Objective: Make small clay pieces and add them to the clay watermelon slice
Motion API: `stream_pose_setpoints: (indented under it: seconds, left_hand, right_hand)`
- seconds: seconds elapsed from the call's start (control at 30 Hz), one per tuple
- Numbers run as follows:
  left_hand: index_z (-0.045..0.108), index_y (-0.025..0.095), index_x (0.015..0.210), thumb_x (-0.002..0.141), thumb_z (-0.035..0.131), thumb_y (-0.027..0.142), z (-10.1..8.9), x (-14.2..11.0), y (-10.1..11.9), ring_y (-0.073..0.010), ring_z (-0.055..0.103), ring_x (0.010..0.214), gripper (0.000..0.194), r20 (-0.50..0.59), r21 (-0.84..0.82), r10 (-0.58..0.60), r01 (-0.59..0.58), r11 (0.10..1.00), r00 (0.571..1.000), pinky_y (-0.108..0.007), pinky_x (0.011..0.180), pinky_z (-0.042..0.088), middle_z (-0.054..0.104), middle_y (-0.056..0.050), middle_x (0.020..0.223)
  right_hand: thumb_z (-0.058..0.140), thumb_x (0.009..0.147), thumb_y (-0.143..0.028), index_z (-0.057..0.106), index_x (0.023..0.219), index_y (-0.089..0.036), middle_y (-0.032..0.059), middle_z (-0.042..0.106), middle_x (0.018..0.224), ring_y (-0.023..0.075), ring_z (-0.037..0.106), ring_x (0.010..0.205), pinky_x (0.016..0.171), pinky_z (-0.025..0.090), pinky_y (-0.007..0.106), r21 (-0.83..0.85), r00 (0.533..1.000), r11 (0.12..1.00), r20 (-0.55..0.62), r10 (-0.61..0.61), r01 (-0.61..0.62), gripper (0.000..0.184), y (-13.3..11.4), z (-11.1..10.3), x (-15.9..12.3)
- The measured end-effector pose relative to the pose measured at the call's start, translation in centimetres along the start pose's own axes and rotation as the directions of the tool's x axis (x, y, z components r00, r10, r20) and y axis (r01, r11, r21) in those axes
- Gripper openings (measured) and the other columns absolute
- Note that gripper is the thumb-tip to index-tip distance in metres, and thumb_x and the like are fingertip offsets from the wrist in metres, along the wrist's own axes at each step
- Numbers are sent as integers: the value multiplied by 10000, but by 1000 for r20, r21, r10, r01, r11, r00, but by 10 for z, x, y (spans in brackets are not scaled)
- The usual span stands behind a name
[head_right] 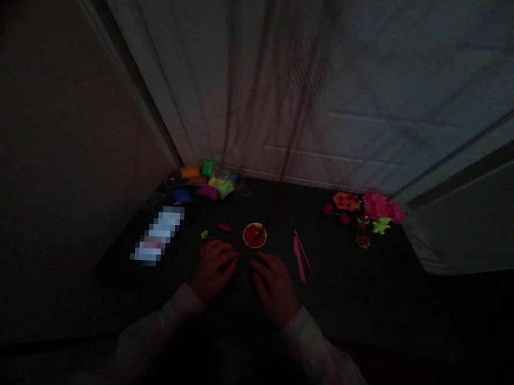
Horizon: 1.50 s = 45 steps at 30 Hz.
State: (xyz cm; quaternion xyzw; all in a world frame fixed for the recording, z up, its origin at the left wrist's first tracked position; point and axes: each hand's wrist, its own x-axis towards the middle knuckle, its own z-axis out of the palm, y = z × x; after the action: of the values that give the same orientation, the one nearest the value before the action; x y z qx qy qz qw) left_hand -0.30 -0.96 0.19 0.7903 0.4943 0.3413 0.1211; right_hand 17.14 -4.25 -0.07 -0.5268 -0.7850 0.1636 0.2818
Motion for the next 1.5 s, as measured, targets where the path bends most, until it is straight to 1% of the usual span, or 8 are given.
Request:
stream_pose_setpoints:
  seconds: [0.1, 0.17, 0.37, 0.47, 0.63, 0.87, 1.17, 1.5]
  left_hand:
    - [617, 207, 795, 739, 505, 185, 0, 0, 0, -177, 452, 887, 127, 3, 12, -5, 5, 1000, 1000, -362, 810, 331, 592, -18, 826]
    - [617, 204, 790, 739, 504, 184, 0, 0, 0, -179, 452, 887, 125, -3, 15, -5, 5, 1000, 1000, -362, 808, 333, 592, -20, 823]
    - [619, 210, 810, 744, 494, 180, -1, 0, 0, -185, 444, 895, 145, 48, 36, 6, -8, 999, 999, -371, 806, 328, 590, -24, 837]
    - [625, 227, 839, 732, 505, 175, -2, 0, 2, -201, 431, 909, 169, 109, 75, 53, -61, 995, 993, -387, 795, 321, 590, -30, 872]
    - [612, 287, 920, 681, 535, 125, -3, -3, 6, -227, 410, 931, 299, 213, 137, 182, -214, 967, 960, -432, 794, 294, 583, -29, 976]
    - [618, 282, 908, 673, 548, 153, -2, -4, 9, -241, 412, 930, 277, 256, 203, 197, -252, 946, 946, -456, 812, 271, 583, -22, 1038]
    - [606, 284, 951, 677, 538, 152, -6, -4, 7, -249, 415, 928, 312, 303, 224, 215, -288, 931, 928, -464, 800, 283, 580, -38, 1038]
    - [596, 258, 953, 689, 524, 168, -4, -4, 6, -238, 410, 947, 288, 299, 176, 194, -254, 951, 934, -444, 817, 281, 571, -42, 1029]
  right_hand:
    - [425, 802, -215, 556, 1052, -223, 77, 521, 1137, 227, 433, 1054, 850, 382, 444, -156, 998, 987, 53, -31, 39, 282, -4, 5, 0]
    - [432, 802, -213, 555, 1053, -220, 77, 530, 1122, 222, 447, 1035, 838, 390, 434, -184, 998, 982, 50, -42, 51, 280, -4, 6, 0]
    - [403, 821, -219, 562, 1023, -200, 77, 561, 1055, 177, 495, 977, 832, 417, 374, -89, 998, 995, -35, -42, 39, 258, 2, 6, 1]
    - [387, 822, -197, 547, 1043, -183, 83, 565, 1040, 172, 499, 972, 828, 424, 362, -77, 998, 997, -51, -21, 17, 274, 3, 6, -2]
    - [394, 812, -193, 504, 1109, -199, 91, 542, 1086, 201, 480, 996, 824, 411, 402, -200, 994, 974, 37, -102, 108, 317, 0, 2, -12]
    - [438, 793, -251, 499, 1124, -197, 93, 509, 1151, 236, 438, 1027, 841, 372, 423, -314, 985, 938, 131, -114, 150, 341, -6, -2, -16]
    - [429, 796, -248, 479, 1148, -183, 97, 507, 1156, 230, 436, 1029, 865, 357, 419, -295, 985, 945, 135, -107, 143, 362, -8, -4, -16]
    - [438, 792, -239, 471, 1151, -182, 105, 494, 1158, 224, 453, 1027, 867, 377, 424, -225, 989, 965, 89, -114, 132, 365, -4, -3, -18]
